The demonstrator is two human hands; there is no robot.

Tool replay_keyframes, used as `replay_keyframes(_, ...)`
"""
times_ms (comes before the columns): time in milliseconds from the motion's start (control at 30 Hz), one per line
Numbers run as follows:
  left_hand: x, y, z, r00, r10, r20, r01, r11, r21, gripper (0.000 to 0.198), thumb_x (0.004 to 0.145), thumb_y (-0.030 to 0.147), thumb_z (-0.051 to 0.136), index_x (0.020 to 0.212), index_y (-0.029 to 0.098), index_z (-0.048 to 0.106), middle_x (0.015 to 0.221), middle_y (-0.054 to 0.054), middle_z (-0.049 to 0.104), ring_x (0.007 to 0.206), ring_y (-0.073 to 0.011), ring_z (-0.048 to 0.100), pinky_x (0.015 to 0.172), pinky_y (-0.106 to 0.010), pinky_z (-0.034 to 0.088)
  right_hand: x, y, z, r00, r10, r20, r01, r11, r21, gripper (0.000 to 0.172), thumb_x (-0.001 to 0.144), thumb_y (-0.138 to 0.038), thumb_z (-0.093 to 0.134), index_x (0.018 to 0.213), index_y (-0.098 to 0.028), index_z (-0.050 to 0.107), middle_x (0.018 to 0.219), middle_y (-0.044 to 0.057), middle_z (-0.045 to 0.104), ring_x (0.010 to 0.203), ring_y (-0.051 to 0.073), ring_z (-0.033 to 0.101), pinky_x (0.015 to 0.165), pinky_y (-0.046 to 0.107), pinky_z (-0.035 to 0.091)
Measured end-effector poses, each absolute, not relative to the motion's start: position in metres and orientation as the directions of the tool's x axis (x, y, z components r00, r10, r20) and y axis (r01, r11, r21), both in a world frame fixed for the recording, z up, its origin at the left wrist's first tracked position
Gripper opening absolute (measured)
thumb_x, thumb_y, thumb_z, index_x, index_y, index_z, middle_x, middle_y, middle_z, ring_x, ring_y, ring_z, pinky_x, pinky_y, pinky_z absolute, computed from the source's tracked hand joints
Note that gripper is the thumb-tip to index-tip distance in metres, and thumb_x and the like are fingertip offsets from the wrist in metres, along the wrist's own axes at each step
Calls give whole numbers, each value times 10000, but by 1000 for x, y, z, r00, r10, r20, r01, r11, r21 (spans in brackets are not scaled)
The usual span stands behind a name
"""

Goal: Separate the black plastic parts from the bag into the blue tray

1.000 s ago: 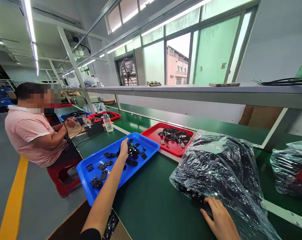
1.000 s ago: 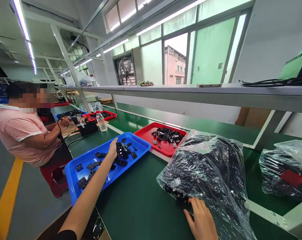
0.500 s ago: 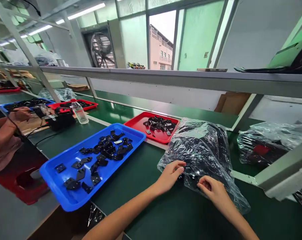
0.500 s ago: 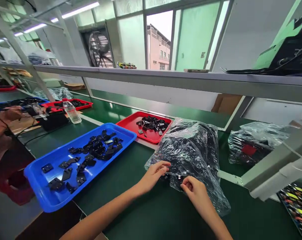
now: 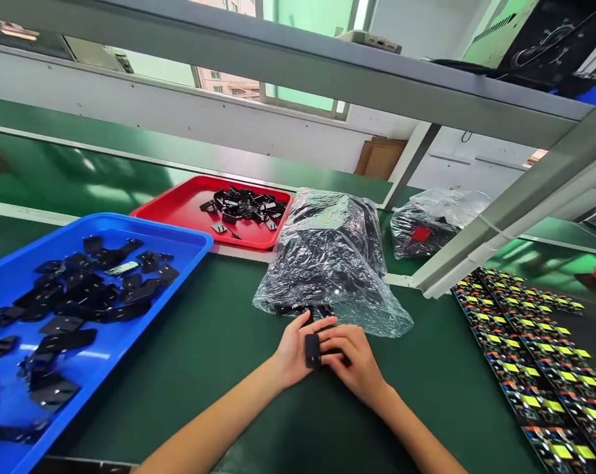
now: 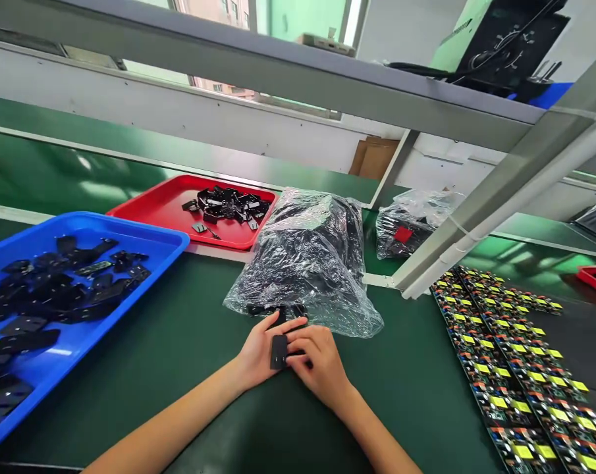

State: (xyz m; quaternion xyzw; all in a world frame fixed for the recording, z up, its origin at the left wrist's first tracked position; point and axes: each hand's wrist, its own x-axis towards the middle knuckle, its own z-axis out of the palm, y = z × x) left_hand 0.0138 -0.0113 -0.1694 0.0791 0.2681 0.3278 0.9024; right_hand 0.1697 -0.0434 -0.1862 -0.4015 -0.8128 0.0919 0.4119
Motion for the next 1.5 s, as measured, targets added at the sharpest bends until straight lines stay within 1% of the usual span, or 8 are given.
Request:
replay_keyframes(167, 11, -5, -165, 538, 707, -459, -621, 701, 351, 507, 860, 420, 424, 1192, 49, 522, 1117, -204, 635, 924, -290, 653, 771, -356, 500, 188, -15, -186, -52, 897, 439, 607, 378, -699, 175, 906, -266, 444, 787, -197, 553, 769, 26, 567, 712, 152, 534, 643, 273, 440)
replay_keyframes(367, 3, 3, -165, 372, 766, -525, -700, 603, 383, 460, 866, 391, 411, 1142, 53, 558, 633, -88, 652, 641, -210, 654, 593, -292, 503, 184, -4, -199, -157, 897, 413, 709, 394, -586, 219, 879, -306, 499, 1052, -191, 566, 935, 73, 582, 852, 200, 552, 724, 315, 463)
replay_keyframes(533, 3, 4, -168, 475, 790, -387, -690, 607, 394, 402, 871, 354, 367, 1004, 62, 609, 406, 32, 418, 330, -85, 332, 380, -218, 326, 183, -4, -202, -199, 900, 389, 751, 395, -529, 228, 889, -267, 464, 1065, -189, 586, 927, 82, 601, 876, 225, 555, 765, 362, 467)
replay_keyframes(700, 7, 4, -166, 424, 821, -382, -741, 557, 375, 268, 744, 178, 422, 897, 60, 608, 625, -76, 568, 550, -137, 521, 517, -261, 443, 190, -6, -199, 35, 956, 292, 521, 231, -822, 259, 851, -332, 529, 1046, -178, 602, 893, 66, 634, 728, 176, 584, 689, 329, 501)
replay_keyframes(867, 11, 7, -170, 414, 805, -425, -712, 577, 399, 360, 726, 89, 449, 1055, 66, 594, 1056, -158, 644, 906, -216, 618, 766, -312, 502, 183, -19, -196, 172, 975, 137, 170, 108, -980, 304, 829, -397, 550, 1045, -184, 568, 888, 62, 671, 746, 185, 635, 699, 343, 531)
replay_keyframes(1000, 15, 4, -172, 511, 756, -410, -612, 654, 444, 369, 849, 285, 471, 1176, 144, 564, 1348, -109, 493, 1098, -284, 552, 896, -461, 458, 172, -28, -195, 122, 956, 266, 338, 212, -917, 205, 827, -389, 559, 900, -198, 581, 759, 24, 645, 683, 162, 598, 642, 302, 493)
replay_keyframes(1167, 12, 1, -168, 627, 670, -399, -554, 743, 377, 528, 858, 486, 426, 1248, 144, 520, 1361, -139, 474, 1055, -284, 575, 847, -433, 471, 165, -29, -194, -160, 858, 487, 685, 452, -571, 265, 887, -358, 494, 700, -200, 595, 573, -3, 514, 588, 146, 456, 616, 312, 376)
replay_keyframes(1500, 14, 2, -180, 564, 727, -390, -545, 683, 486, 364, 765, 86, 511, 1120, 47, 581, 1216, -175, 594, 1149, -262, 541, 1020, -381, 383, 187, -15, -198, -59, 866, 497, 683, 398, -613, 186, 898, -220, 414, 882, -209, 599, 887, 65, 580, 884, 203, 527, 784, 369, 438)
